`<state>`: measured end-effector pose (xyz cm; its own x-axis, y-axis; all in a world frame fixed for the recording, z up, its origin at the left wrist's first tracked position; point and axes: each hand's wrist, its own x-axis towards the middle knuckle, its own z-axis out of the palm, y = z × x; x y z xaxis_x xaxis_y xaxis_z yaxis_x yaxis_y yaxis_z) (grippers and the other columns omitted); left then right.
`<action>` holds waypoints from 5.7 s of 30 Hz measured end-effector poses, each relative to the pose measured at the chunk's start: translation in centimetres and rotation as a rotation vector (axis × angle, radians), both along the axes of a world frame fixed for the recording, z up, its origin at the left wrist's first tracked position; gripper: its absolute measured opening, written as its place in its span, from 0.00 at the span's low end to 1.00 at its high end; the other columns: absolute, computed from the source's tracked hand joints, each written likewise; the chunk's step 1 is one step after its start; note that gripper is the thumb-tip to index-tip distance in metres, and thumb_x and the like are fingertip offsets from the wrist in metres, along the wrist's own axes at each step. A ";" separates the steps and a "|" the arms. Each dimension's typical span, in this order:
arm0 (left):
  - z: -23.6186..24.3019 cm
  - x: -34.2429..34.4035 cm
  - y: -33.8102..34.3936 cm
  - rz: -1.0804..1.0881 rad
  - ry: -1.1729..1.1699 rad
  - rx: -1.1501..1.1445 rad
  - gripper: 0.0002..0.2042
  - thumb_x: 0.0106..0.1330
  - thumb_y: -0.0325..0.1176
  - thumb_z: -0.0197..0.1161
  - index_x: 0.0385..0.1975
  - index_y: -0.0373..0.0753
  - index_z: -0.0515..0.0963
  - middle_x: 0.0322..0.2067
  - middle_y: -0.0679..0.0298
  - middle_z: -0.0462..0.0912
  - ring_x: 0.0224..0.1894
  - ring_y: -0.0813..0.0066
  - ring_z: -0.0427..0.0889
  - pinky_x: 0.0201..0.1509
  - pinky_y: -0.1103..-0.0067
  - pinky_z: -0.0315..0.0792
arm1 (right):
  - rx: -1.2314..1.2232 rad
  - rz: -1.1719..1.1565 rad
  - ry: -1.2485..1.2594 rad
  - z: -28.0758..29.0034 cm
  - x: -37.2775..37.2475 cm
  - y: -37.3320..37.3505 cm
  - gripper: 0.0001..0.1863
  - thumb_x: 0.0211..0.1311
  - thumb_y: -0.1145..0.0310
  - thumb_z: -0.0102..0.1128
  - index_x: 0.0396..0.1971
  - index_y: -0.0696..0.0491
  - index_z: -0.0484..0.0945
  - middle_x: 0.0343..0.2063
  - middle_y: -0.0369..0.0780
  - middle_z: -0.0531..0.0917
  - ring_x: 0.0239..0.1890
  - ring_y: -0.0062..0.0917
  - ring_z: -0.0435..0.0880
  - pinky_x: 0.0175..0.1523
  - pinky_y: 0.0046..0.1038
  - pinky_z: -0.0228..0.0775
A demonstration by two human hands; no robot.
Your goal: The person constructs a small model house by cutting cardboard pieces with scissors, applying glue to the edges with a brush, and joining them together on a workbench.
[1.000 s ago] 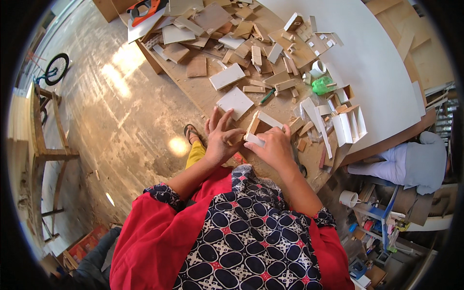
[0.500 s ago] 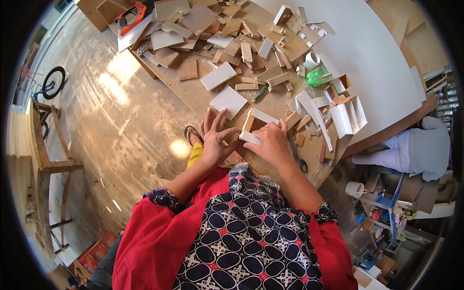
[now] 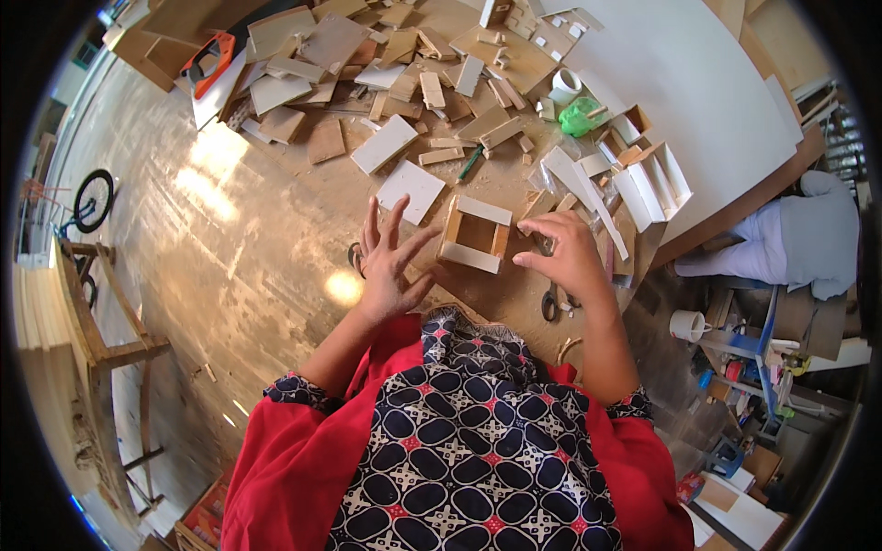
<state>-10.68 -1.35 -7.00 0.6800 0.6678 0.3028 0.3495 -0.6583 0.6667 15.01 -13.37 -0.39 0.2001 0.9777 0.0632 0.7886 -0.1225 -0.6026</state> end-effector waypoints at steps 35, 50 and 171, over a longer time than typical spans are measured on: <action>1.2 3.9 1.4 -0.276 0.182 0.194 0.14 0.50 0.41 0.72 0.38 0.49 0.85 0.69 0.57 0.58 0.73 0.41 0.43 0.70 0.51 0.42 | 0.079 -0.127 -0.108 -4.3 -3.8 -2.7 0.14 0.45 0.60 0.71 0.35 0.45 0.84 0.32 0.34 0.83 0.45 0.29 0.77 0.65 0.45 0.51; -3.0 -2.9 4.5 0.137 0.276 0.189 0.31 0.63 0.43 0.61 0.66 0.45 0.64 0.70 0.52 0.53 0.73 0.42 0.40 0.72 0.53 0.43 | 0.220 -0.472 -0.048 -7.4 -1.4 -9.8 0.17 0.52 0.66 0.66 0.42 0.54 0.80 0.36 0.42 0.81 0.40 0.39 0.79 0.47 0.37 0.71; 8.7 7.0 6.1 -0.610 0.030 0.181 0.07 0.58 0.21 0.63 0.36 0.34 0.78 0.33 0.54 0.83 0.35 0.55 0.84 0.37 0.71 0.77 | 0.354 -0.377 0.720 0.7 -5.8 1.4 0.08 0.53 0.71 0.71 0.32 0.56 0.85 0.30 0.40 0.87 0.32 0.21 0.85 0.39 0.23 0.75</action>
